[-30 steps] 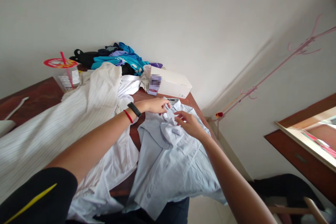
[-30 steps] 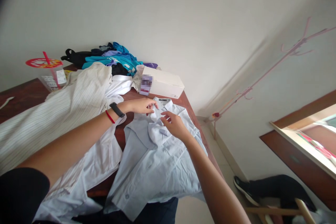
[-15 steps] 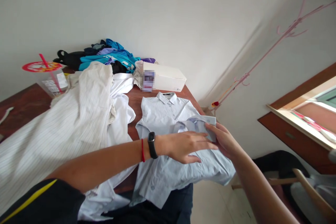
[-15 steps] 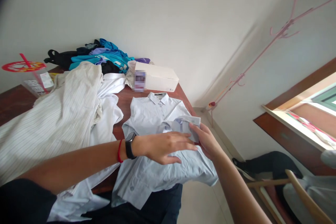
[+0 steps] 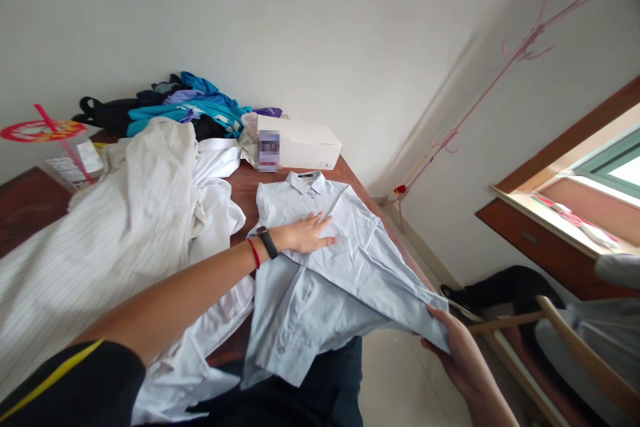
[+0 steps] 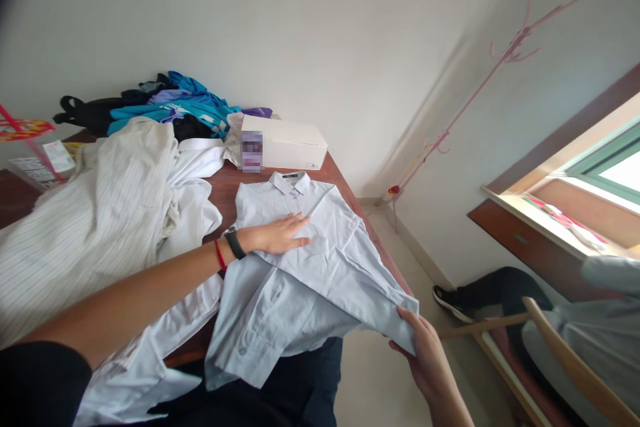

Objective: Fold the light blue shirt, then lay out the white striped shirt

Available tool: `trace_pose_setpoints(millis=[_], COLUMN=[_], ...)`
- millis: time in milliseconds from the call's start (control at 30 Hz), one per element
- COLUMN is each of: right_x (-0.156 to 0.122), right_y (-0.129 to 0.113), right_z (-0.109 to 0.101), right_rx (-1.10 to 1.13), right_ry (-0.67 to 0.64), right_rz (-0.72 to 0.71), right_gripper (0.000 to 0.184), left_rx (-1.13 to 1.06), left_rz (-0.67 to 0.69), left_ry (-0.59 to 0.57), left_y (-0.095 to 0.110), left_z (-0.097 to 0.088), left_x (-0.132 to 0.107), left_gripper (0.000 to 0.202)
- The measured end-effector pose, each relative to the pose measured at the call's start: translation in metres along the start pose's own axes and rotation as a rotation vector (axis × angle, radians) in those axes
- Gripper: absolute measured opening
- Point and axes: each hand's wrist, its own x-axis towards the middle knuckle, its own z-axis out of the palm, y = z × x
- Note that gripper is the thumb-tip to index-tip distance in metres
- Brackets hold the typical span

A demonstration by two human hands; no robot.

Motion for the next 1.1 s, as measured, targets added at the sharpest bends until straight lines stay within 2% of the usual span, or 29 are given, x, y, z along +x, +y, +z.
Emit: trace_pose_setpoints(millis=[133, 233, 333, 467, 567, 733, 833, 933, 1100], right_x=[0.006, 0.007, 0.004, -0.004, -0.005, 0.005, 0.014, 0.020, 0.024], right_y=[0.022, 0.031, 0.034, 0.033, 0.032, 0.027, 0.026, 0.029, 0.033], right_z=[-0.010, -0.013, -0.015, -0.019, -0.019, -0.016, -0.014, -0.011, -0.014], right_rx=[-0.024, -0.016, -0.014, 0.035, 0.045, 0.092, 0.005, -0.082, -0.087], right_ry=[-0.001, -0.047, -0.102, -0.122, -0.130, -0.049, -0.040, -0.045, -0.022], right_rz=[-0.038, -0.070, -0.102, -0.182, -0.191, -0.135, -0.129, -0.182, -0.263], right_gripper=[0.038, 0.036, 0.035, 0.033, 0.031, 0.043, 0.048, 0.049, 0.051], left_rx=[0.104, 0.146, 0.160, 0.129, 0.112, 0.118, 0.107, 0.104, 0.141], left_rz=[0.031, 0.050, 0.041, 0.005, 0.011, 0.023, 0.037, 0.098, 0.250], left_ry=[-0.003, 0.029, 0.036, 0.111, 0.150, 0.171, 0.159, 0.115, 0.035], left_y=[-0.033, -0.040, -0.038, -0.035, -0.036, -0.037, -0.029, -0.015, 0.000], left_z=[0.009, 0.010, 0.010, 0.012, 0.014, 0.015, 0.014, 0.014, 0.025], left_x=[0.011, 0.011, 0.009, 0.008, 0.008, 0.009, 0.006, 0.003, 0.001], left_gripper=[0.093, 0.104, 0.108, 0.089, 0.083, 0.085, 0.091, 0.097, 0.092])
